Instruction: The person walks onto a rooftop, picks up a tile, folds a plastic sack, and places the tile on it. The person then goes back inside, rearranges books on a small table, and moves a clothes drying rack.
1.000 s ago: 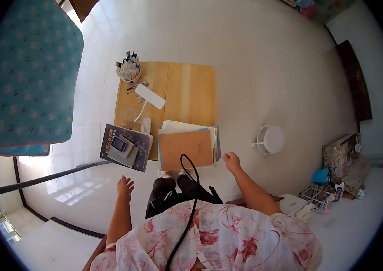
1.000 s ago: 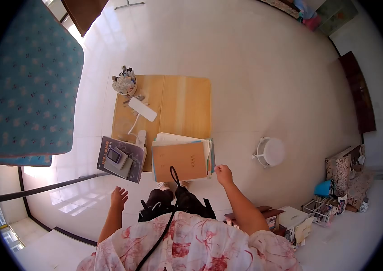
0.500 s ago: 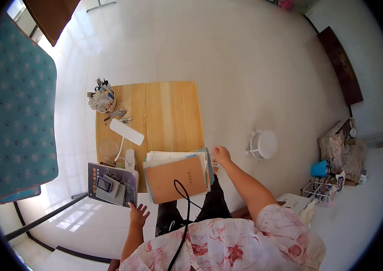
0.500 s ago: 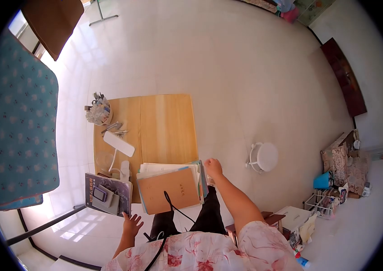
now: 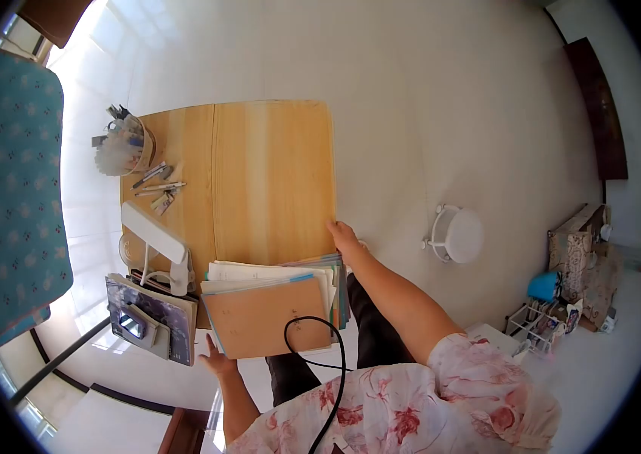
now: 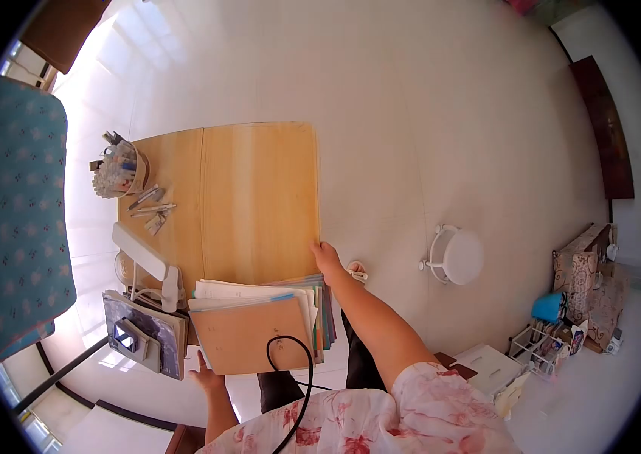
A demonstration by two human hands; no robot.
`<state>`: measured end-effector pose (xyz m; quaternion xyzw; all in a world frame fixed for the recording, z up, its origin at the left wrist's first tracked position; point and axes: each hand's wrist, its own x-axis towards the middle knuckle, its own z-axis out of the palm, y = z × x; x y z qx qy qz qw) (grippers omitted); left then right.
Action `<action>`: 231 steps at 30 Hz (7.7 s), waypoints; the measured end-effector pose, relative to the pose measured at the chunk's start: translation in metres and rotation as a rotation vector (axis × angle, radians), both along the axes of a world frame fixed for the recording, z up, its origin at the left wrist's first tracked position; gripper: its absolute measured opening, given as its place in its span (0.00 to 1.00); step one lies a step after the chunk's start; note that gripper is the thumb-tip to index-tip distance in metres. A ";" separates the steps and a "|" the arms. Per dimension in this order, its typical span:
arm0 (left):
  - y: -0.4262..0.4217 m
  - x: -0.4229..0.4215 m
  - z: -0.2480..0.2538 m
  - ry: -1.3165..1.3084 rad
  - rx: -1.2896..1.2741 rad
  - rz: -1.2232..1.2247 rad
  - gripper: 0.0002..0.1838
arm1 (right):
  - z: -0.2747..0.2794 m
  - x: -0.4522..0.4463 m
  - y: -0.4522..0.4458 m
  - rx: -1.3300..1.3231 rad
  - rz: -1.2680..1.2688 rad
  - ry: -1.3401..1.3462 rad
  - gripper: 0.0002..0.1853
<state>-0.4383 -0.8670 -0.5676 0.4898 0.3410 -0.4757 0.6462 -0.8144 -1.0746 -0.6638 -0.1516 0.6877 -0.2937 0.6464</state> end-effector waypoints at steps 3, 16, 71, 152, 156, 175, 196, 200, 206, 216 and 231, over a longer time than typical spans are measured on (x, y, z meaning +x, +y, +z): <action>-0.021 -0.006 -0.006 -0.086 0.069 -0.102 0.39 | 0.018 0.005 -0.010 0.033 -0.065 0.019 0.21; -0.027 0.007 -0.002 -0.060 0.055 -0.395 0.27 | 0.021 0.022 -0.007 -0.030 -0.111 0.361 0.21; -0.024 0.054 -0.016 0.156 -0.121 -0.653 0.20 | 0.040 0.027 0.048 -0.083 -0.321 0.397 0.19; -0.139 0.293 -0.051 0.087 -0.526 -0.815 0.35 | 0.076 0.205 0.244 -0.604 -1.164 -0.324 0.21; -0.117 0.262 -0.035 0.117 -0.460 -0.779 0.35 | 0.083 0.163 0.230 -0.607 -1.132 -0.231 0.22; -0.095 0.250 -0.020 0.073 -0.402 -0.873 0.37 | 0.098 0.127 0.237 -0.285 -1.227 -0.126 0.34; 0.050 0.736 0.085 -0.570 -0.120 -1.230 0.23 | 0.211 0.604 0.305 0.064 0.372 0.349 0.15; 0.101 0.840 0.112 -0.612 -0.033 -0.950 0.21 | 0.222 0.665 0.286 0.019 0.608 0.464 0.13; 0.175 0.941 0.108 -0.634 0.193 -0.467 0.20 | 0.220 0.723 0.233 -0.065 0.770 0.449 0.12; 0.262 1.066 0.199 -0.949 0.323 0.194 0.18 | 0.186 0.886 0.054 -0.283 1.146 0.545 0.13; 0.265 1.344 0.229 -1.258 0.405 0.464 0.16 | 0.203 1.181 0.033 -0.400 1.411 0.671 0.15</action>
